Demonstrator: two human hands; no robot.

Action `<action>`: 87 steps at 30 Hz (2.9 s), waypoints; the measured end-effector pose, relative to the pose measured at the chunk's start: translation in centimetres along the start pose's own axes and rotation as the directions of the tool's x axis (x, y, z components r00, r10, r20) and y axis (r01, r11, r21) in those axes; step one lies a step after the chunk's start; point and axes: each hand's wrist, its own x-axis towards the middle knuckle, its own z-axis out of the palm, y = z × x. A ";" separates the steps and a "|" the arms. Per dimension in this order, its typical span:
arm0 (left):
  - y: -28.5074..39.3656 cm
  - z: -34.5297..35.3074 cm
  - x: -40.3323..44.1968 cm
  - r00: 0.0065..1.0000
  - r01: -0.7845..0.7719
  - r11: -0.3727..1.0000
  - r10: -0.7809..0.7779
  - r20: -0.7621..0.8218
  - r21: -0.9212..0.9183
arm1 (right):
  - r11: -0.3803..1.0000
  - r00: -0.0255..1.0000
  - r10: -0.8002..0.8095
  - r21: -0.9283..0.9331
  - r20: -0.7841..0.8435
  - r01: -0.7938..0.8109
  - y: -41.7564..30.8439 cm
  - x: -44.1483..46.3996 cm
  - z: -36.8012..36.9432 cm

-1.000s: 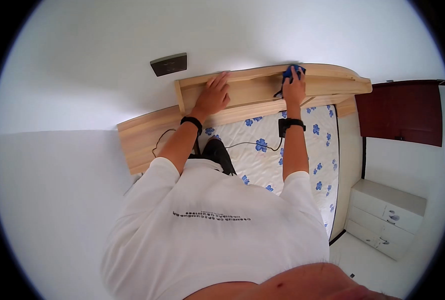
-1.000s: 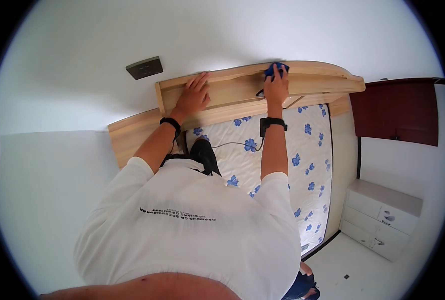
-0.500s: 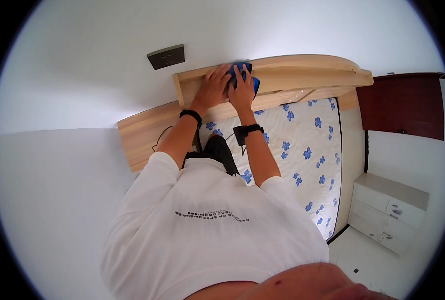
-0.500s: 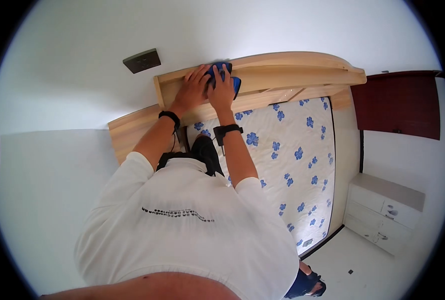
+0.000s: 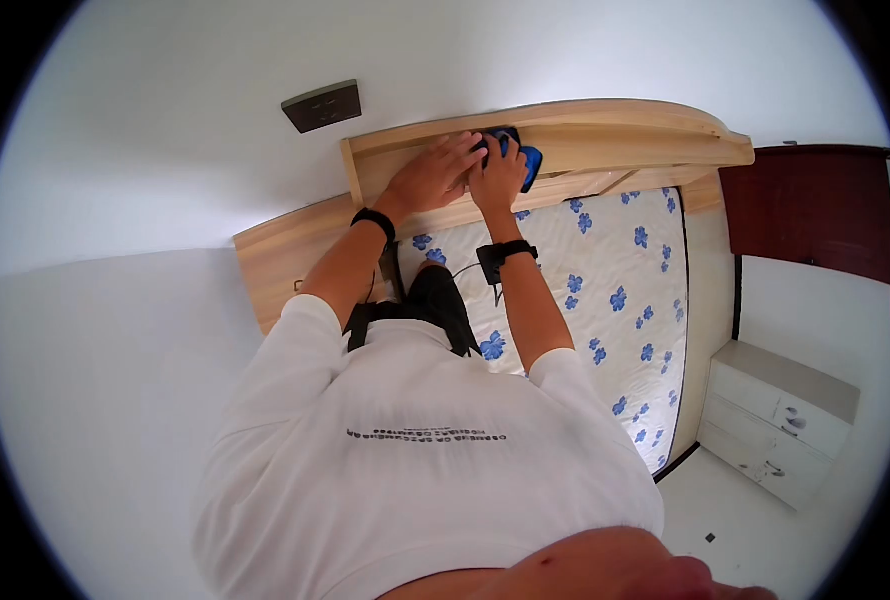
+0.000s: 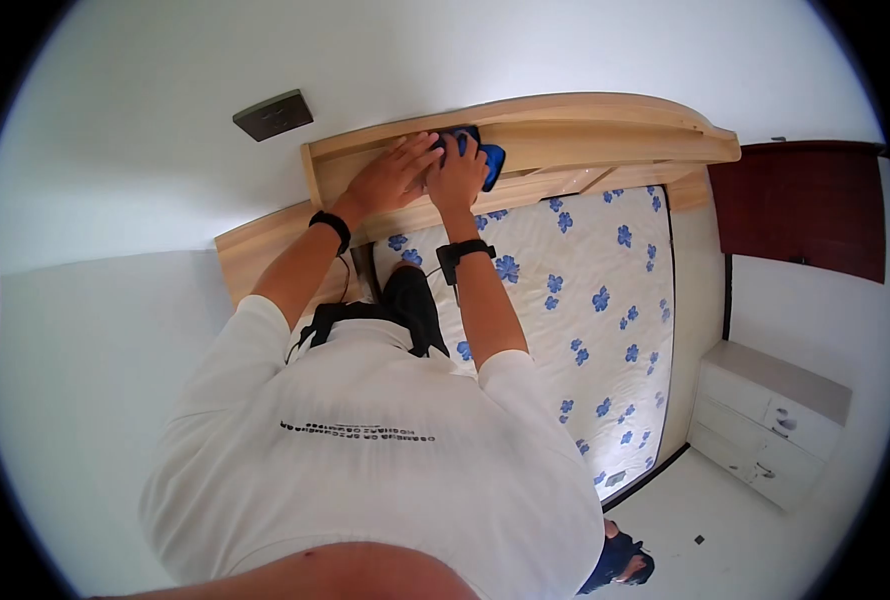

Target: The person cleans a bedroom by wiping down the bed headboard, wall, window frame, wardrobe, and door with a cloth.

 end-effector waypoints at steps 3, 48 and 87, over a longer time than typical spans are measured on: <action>0.2 0.5 -0.1 0.997 0.035 0.999 -0.033 0.077 -0.024 | 0.962 0.992 -0.130 0.243 0.000 0.126 2.1 0.3 0.8; -1.1 -7.1 -13.1 0.501 0.624 0.692 -0.710 -0.495 -0.363 | 0.740 0.815 -0.513 0.621 0.270 0.260 -15.9 -3.6 -2.5; 1.9 -5.8 -11.0 0.870 0.454 0.890 -0.431 -0.241 0.046 | 0.740 0.655 -0.670 0.236 0.351 0.630 -9.8 -2.4 -0.8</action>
